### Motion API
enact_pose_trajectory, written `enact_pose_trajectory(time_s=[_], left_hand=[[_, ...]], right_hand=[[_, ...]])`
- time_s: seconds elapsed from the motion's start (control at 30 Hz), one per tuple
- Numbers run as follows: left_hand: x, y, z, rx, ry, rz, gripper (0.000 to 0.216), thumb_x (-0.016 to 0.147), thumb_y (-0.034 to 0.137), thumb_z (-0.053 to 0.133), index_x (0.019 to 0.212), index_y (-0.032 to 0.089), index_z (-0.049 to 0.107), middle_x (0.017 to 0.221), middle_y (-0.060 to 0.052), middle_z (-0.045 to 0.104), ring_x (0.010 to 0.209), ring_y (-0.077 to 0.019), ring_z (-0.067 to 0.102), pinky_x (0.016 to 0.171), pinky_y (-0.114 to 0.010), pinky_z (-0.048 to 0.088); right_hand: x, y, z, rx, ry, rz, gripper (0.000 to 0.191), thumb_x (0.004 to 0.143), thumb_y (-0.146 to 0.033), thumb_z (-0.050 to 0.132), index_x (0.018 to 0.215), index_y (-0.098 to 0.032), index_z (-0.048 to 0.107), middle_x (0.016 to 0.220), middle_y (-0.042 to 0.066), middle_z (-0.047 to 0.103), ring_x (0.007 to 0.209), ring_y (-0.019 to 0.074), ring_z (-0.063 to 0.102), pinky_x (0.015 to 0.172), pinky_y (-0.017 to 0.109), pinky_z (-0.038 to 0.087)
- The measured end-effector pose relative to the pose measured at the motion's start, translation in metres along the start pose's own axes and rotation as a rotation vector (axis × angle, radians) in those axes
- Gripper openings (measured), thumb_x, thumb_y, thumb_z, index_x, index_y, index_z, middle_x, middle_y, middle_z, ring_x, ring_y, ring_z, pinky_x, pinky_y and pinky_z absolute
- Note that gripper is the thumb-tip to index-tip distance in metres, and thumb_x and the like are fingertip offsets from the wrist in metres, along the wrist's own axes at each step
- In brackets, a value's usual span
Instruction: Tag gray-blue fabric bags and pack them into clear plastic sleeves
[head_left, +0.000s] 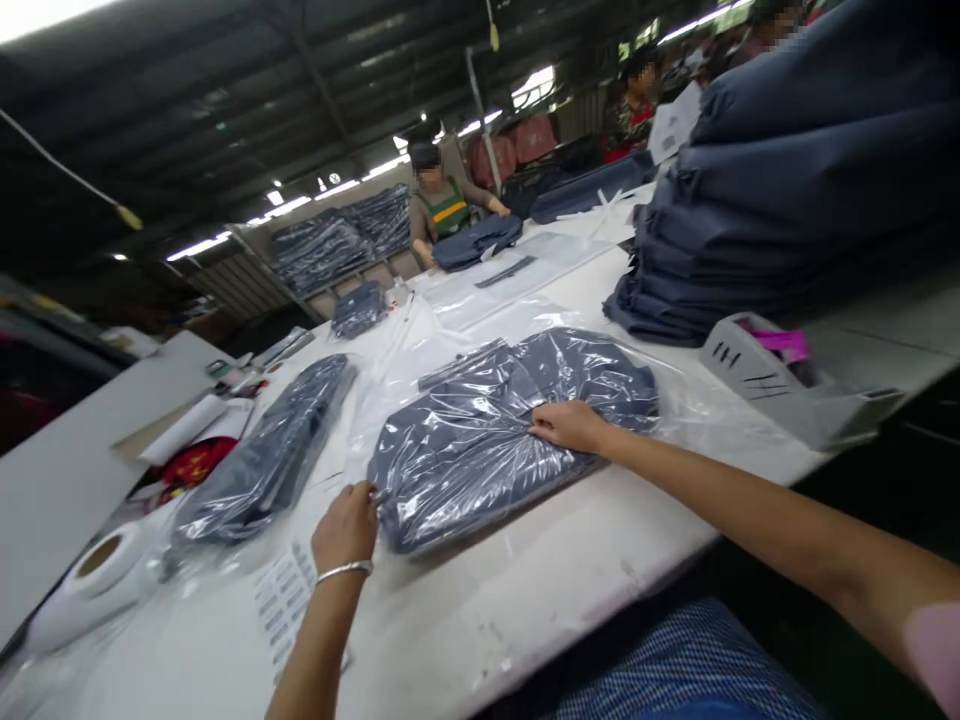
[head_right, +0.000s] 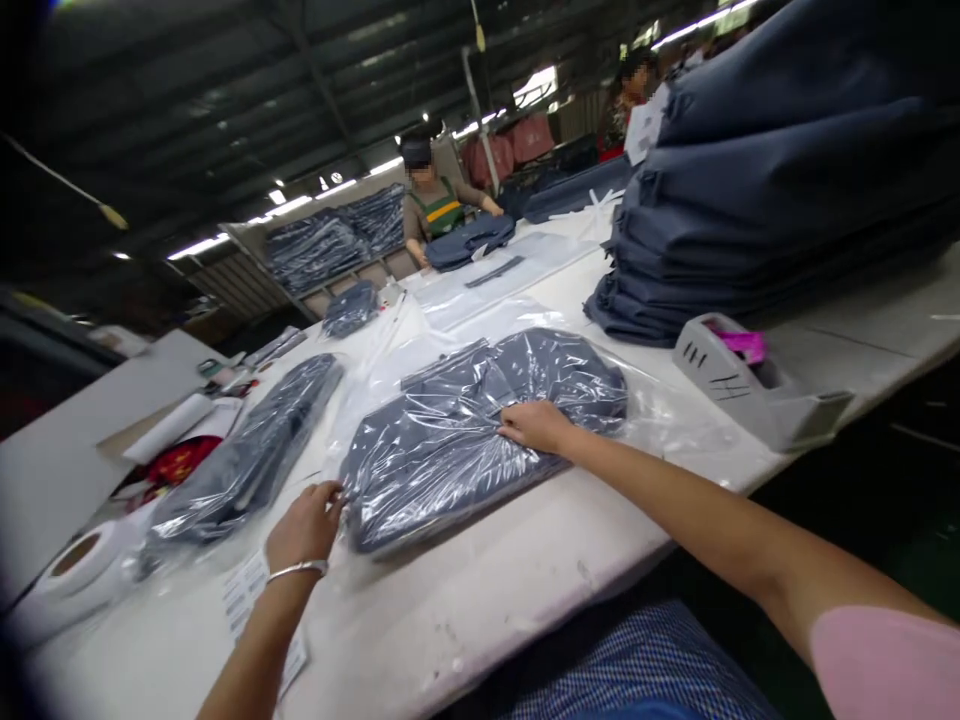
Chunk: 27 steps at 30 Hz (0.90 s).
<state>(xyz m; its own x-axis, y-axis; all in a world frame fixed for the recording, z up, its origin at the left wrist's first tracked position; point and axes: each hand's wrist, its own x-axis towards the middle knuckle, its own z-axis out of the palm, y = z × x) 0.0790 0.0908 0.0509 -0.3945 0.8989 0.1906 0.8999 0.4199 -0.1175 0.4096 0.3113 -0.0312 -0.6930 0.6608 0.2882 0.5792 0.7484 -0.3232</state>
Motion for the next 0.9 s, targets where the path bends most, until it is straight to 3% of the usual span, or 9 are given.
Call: enact_pose_trajectory(time_s=[0.07, 0.13, 0.27, 0.37, 0.53, 0.67, 0.8, 0.9], left_hand=[[-0.019, 0.024, -0.005, -0.058, 0.183, -0.005, 0.027, 0.096, 0.033, 0.041, 0.109, 0.021, 0.061, 0.103, -0.007, 0.069, 0.086, -0.0185, 0.066, 0.066, -0.028, 0.046], [-0.038, 0.050, 0.000, -0.147, 0.277, 0.083, 0.028, 0.097, 0.034, 0.041, 0.113, 0.021, 0.060, 0.103, -0.006, 0.071, 0.085, -0.0169, 0.067, 0.070, -0.027, 0.048], [-0.052, 0.076, 0.033, -0.150, 0.217, 0.301, 0.034, 0.097, 0.032, 0.042, 0.122, 0.019, 0.060, 0.124, -0.011, 0.067, 0.115, -0.0242, 0.062, 0.097, -0.040, 0.047], [-0.046, 0.066, 0.061, -0.100, 0.147, 0.341, 0.041, 0.098, 0.031, 0.038, 0.133, 0.017, 0.054, 0.138, -0.013, 0.058, 0.129, -0.0295, 0.052, 0.106, -0.055, 0.039], [-0.033, 0.035, 0.097, -0.021, 0.091, 0.529, 0.045, 0.095, 0.023, 0.032, 0.132, 0.024, 0.057, 0.148, -0.007, 0.047, 0.136, -0.0317, 0.044, 0.107, -0.060, 0.038], [-0.029, 0.022, 0.106, 0.084, 0.068, 0.589, 0.048, 0.092, 0.017, 0.032, 0.131, 0.024, 0.060, 0.150, -0.007, 0.043, 0.137, -0.0325, 0.042, 0.107, -0.061, 0.040], [-0.028, 0.021, 0.108, 0.178, 0.054, 0.634, 0.051, 0.091, 0.015, 0.028, 0.130, 0.022, 0.061, 0.152, -0.008, 0.041, 0.137, -0.0344, 0.041, 0.106, -0.064, 0.038], [-0.030, 0.025, 0.108, 0.182, 0.072, 0.611, 0.052, 0.091, 0.014, 0.027, 0.128, 0.022, 0.062, 0.151, -0.008, 0.041, 0.137, -0.0338, 0.042, 0.108, -0.063, 0.036]], right_hand=[[0.000, 0.002, 0.003, 0.016, 0.013, -0.006, 0.026, 0.093, -0.044, 0.055, 0.083, -0.022, 0.063, 0.080, 0.001, 0.069, 0.070, 0.0165, 0.060, 0.060, 0.026, 0.028], [0.000, 0.004, 0.005, 0.019, 0.028, -0.010, 0.027, 0.093, -0.046, 0.054, 0.082, -0.022, 0.062, 0.079, 0.000, 0.068, 0.069, 0.0162, 0.060, 0.060, 0.025, 0.027], [0.002, 0.007, 0.006, 0.029, 0.032, -0.010, 0.028, 0.093, -0.046, 0.054, 0.081, -0.021, 0.061, 0.080, 0.001, 0.069, 0.069, 0.0166, 0.060, 0.059, 0.026, 0.026], [0.002, 0.004, -0.001, 0.027, -0.013, -0.032, 0.026, 0.094, -0.043, 0.054, 0.084, -0.020, 0.062, 0.084, 0.003, 0.070, 0.072, 0.0176, 0.061, 0.059, 0.026, 0.025], [0.009, 0.008, -0.017, -0.030, -0.109, -0.101, 0.025, 0.090, -0.048, 0.060, 0.089, -0.023, 0.065, 0.089, -0.001, 0.071, 0.079, 0.0151, 0.062, 0.060, 0.024, 0.028], [0.001, 0.024, -0.051, -0.056, -0.161, -0.120, 0.025, 0.085, -0.048, 0.068, 0.097, -0.025, 0.067, 0.090, -0.001, 0.071, 0.081, 0.0169, 0.063, 0.059, 0.024, 0.030], [-0.045, 0.035, -0.103, 0.009, -0.136, 0.004, 0.031, 0.083, -0.044, 0.071, 0.108, -0.026, 0.067, 0.094, 0.000, 0.072, 0.083, 0.0184, 0.065, 0.065, 0.026, 0.039], [-0.097, 0.032, -0.124, -0.037, 0.029, 0.036, 0.048, 0.084, -0.055, 0.065, 0.121, -0.025, 0.061, 0.117, 0.005, 0.068, 0.106, 0.0241, 0.062, 0.090, 0.036, 0.045]])
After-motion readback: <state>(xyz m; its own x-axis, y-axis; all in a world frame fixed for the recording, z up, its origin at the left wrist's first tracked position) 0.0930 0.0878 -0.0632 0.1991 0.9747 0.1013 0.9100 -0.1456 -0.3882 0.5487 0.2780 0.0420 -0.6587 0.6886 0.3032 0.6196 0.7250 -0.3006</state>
